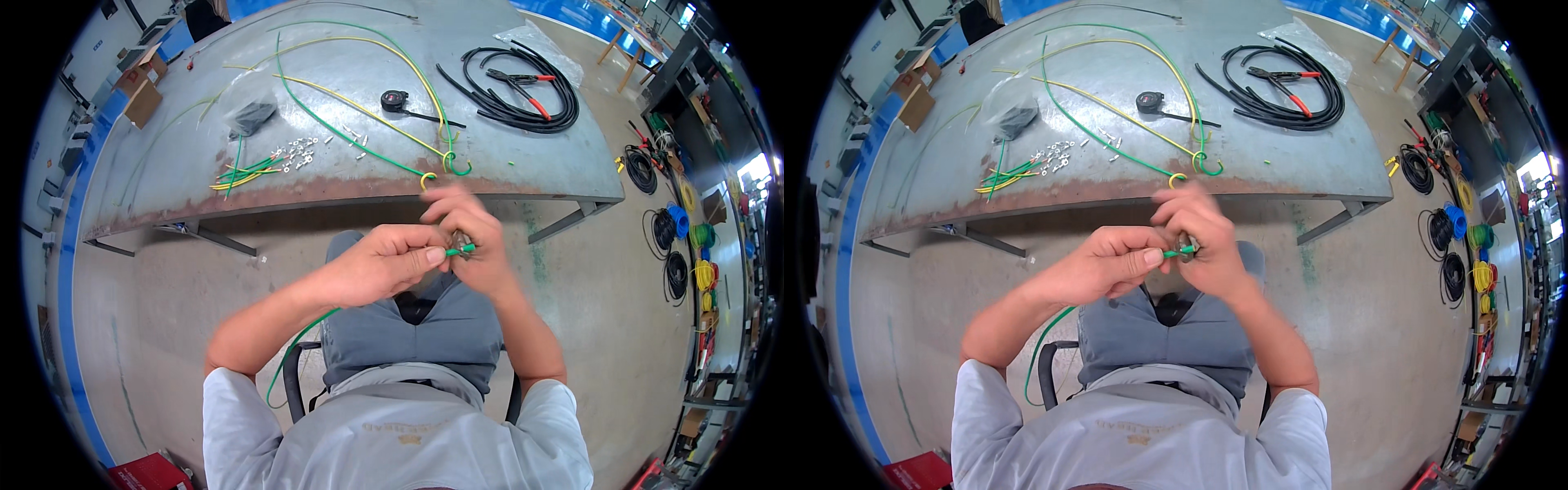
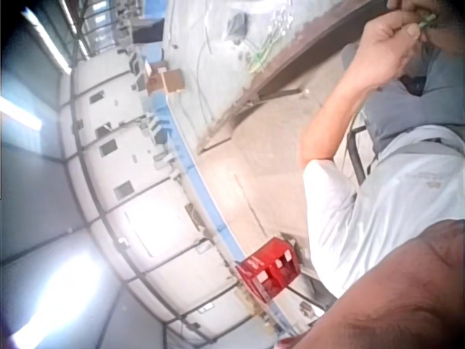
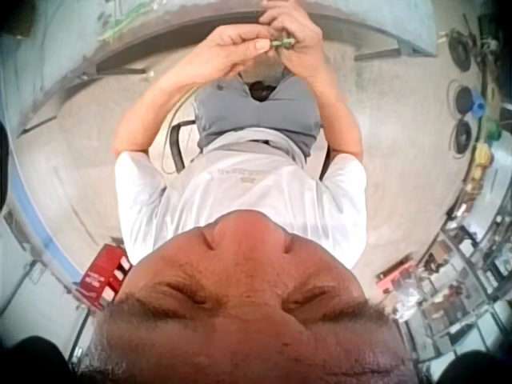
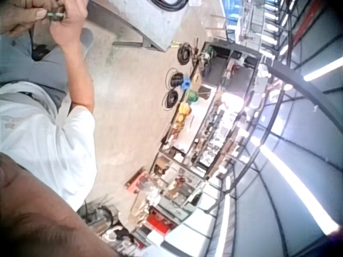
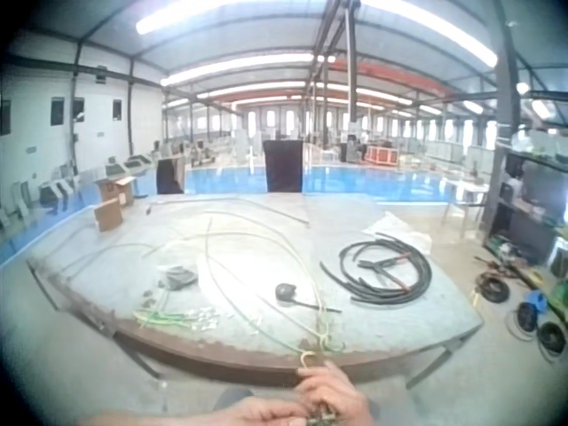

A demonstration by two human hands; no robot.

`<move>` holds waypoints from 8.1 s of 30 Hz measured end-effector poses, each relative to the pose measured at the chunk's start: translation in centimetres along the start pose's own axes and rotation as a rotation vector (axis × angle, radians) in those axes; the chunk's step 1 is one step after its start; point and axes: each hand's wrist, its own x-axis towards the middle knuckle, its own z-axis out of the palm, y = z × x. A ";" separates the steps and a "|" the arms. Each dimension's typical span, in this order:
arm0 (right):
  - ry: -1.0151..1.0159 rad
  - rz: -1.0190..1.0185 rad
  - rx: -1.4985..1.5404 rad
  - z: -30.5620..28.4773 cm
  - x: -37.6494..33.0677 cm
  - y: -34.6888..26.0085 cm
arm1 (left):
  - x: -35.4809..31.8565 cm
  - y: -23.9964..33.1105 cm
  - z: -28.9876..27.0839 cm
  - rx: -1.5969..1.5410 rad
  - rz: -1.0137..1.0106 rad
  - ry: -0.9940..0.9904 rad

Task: The person strips insulation from green and yellow wires using a handheld tool, then twists the exposed ends. The person repeats this process for multiple wires, placing finished pieces on the table.

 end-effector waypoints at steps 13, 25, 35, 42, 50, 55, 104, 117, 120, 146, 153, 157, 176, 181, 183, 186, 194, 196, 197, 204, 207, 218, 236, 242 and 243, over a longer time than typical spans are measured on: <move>0.496 0.447 0.716 -8.3 -3.1 3.4 | -1.4 -0.4 -1.1 -0.066 -0.073 0.148; 0.170 0.746 0.545 0.3 0.5 -1.9 | 0.2 -0.6 -1.1 0.025 0.086 0.162; 0.705 0.757 0.774 -10.1 2.3 7.9 | -8.3 -6.3 -2.5 -0.020 -0.217 -0.100; 0.735 0.727 0.843 -18.8 -3.4 11.4 | -23.5 -16.0 -10.2 1.032 -0.136 1.115; 0.347 0.831 0.957 -7.7 -5.6 10.8 | -29.5 -3.9 -11.8 1.354 -0.084 1.880; 0.185 0.953 0.804 0.3 -5.5 8.4 | -32.7 7.1 -17.2 1.763 0.214 2.114; 0.024 1.148 0.409 -1.3 -11.9 7.9 | 13.8 -6.9 -13.7 1.862 0.458 0.058; 0.318 0.781 0.727 -2.8 -6.3 3.5 | 4.6 4.0 -10.9 1.508 0.708 0.827; 0.080 1.017 0.607 -0.8 -9.8 6.0 | 2.5 2.8 -8.5 1.349 0.591 0.854; -0.257 0.382 -0.472 3.9 -1.3 -0.1 | -0.2 -9.5 -1.8 0.837 0.729 0.749; -0.112 0.346 -0.252 5.3 -3.1 1.1 | -0.2 -9.1 -1.1 0.963 0.681 0.771; -0.071 0.307 -0.270 5.6 -2.8 0.5 | -0.2 -9.3 -1.1 0.998 0.660 0.779; -0.014 0.218 -0.634 5.7 -3.6 1.1 | -0.1 -9.4 -1.0 0.999 0.682 0.727; 0.053 0.101 -0.734 5.1 -3.9 2.2 | -0.1 -9.9 -0.6 0.993 0.678 0.653; 0.046 0.089 -0.747 5.0 -3.6 1.8 | 0.3 -10.4 -0.6 0.966 0.709 0.698; 0.012 0.071 -0.616 4.8 -3.3 1.9 | 0.1 -10.2 -0.4 0.984 0.710 0.682; -0.003 0.053 -0.381 4.2 -5.8 5.0 | 0.4 -10.7 0.0 0.928 0.730 0.683; 0.070 0.334 -0.160 4.5 -6.5 4.7 | 0.1 -10.5 -0.6 0.932 0.697 0.683; 0.106 0.472 -0.046 4.6 -6.7 4.6 | 0.0 -10.3 -0.8 0.908 0.699 0.681; 0.117 1.177 0.862 5.2 -9.0 3.1 | -0.8 -9.5 -1.1 0.808 0.719 0.673; -0.051 1.364 1.017 6.0 -13.6 3.7 | -1.1 -9.6 -1.2 0.756 0.738 0.686; -0.555 0.909 0.158 5.4 -17.0 2.2 | -1.8 -10.0 -1.3 0.735 0.775 0.720; -0.217 0.119 -0.432 4.7 -1.2 -1.4 | -2.5 -12.5 -2.0 0.619 0.770 0.722; -0.223 0.119 -0.447 4.3 -1.3 -1.5 | -2.6 -11.6 -1.9 0.652 0.744 0.684; -0.227 0.117 -0.432 4.3 -1.2 -1.4 | -2.6 -11.2 -1.8 0.670 0.750 0.682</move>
